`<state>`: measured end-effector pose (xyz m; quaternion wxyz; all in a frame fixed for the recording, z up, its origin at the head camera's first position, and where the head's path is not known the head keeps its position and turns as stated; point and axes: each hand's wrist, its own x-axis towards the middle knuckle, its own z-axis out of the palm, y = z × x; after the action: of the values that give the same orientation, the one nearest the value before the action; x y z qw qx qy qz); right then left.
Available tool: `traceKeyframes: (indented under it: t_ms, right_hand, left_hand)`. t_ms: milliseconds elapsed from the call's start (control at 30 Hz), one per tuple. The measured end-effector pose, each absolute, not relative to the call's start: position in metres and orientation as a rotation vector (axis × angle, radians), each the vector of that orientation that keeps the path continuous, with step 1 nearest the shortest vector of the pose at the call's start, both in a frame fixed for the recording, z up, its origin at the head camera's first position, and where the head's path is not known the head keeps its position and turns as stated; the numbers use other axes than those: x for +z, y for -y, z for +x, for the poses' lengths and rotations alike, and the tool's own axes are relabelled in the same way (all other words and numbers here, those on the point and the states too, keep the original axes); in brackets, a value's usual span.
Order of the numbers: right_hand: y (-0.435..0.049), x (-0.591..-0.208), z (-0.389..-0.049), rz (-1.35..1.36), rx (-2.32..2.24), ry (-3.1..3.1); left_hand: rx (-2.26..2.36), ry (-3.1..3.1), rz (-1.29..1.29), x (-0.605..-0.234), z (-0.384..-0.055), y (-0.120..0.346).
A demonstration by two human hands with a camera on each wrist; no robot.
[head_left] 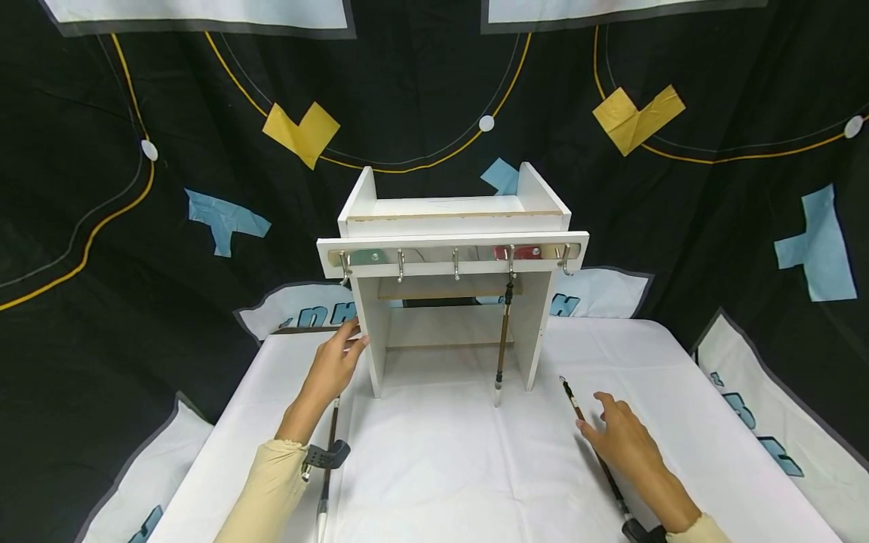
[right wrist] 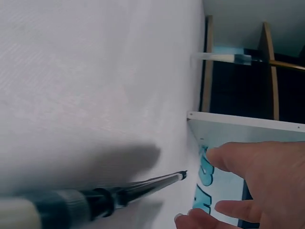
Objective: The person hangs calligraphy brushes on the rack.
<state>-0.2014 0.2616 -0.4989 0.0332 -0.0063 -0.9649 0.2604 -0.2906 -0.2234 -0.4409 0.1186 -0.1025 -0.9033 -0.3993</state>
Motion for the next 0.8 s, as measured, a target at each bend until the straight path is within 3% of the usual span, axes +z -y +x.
traceKeyframes:
  t_ms: [800]
  right_hand:
    - [-0.262, -0.522, -0.207, -0.041, 0.798, 3.033]
  left_hand:
    - [-1.154, 2.643, -0.305, -0.44, -0.291, 0.224]
